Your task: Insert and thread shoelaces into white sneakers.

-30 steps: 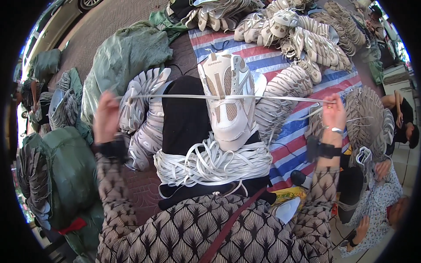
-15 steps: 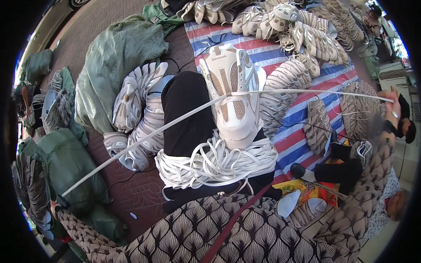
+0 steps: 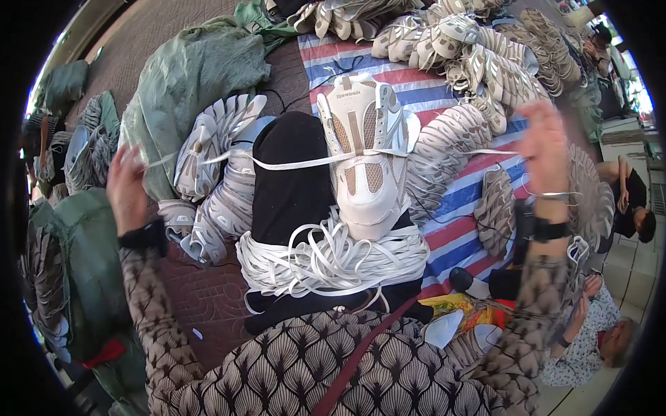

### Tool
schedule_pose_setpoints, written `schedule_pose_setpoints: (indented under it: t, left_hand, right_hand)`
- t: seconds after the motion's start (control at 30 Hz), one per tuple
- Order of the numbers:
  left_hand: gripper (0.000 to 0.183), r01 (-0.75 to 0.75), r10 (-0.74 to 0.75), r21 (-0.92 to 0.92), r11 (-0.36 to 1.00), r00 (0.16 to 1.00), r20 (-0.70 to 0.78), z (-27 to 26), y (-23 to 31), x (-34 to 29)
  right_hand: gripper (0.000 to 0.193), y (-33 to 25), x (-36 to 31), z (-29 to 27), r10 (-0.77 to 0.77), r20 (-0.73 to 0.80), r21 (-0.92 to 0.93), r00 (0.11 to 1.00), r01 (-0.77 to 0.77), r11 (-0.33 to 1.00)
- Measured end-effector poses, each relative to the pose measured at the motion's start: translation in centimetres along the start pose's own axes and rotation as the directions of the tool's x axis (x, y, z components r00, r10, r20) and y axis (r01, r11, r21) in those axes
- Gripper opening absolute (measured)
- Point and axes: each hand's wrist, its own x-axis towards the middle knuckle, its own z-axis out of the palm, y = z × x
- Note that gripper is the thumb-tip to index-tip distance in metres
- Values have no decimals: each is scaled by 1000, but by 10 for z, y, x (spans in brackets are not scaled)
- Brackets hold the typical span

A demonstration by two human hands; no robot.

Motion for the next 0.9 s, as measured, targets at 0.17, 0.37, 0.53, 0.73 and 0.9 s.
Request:
schedule_pose_setpoints:
  t: [0.17, 0.37, 0.53, 0.73, 0.9]
  left_hand:
    - [22, 27, -127, 170, 985, 781, 611, 188, 4, -63]
    - [17, -452, 79, 332, 828, 681, 728, 239, -18, -109]
    - [19, -504, 90, 390, 770, 691, 717, 222, -24, -119]
    - [10, -535, 17, 508, 676, 700, 714, 222, -20, -135]
    - [11, -629, 45, 589, 508, 702, 711, 229, -22, -141]
  right_hand:
    - [19, 25, -32, 96, 209, 267, 42, 941, -228, 973]
    - [20, 34, -38, 119, 144, 357, -80, 923, -124, 989]
    - [12, 41, -42, 117, 278, 381, -16, 882, -294, 956]
    - [8, 48, -45, 116, 301, 368, -61, 880, -300, 952]
    - [11, 47, -44, 118, 339, 318, -73, 885, -334, 940]
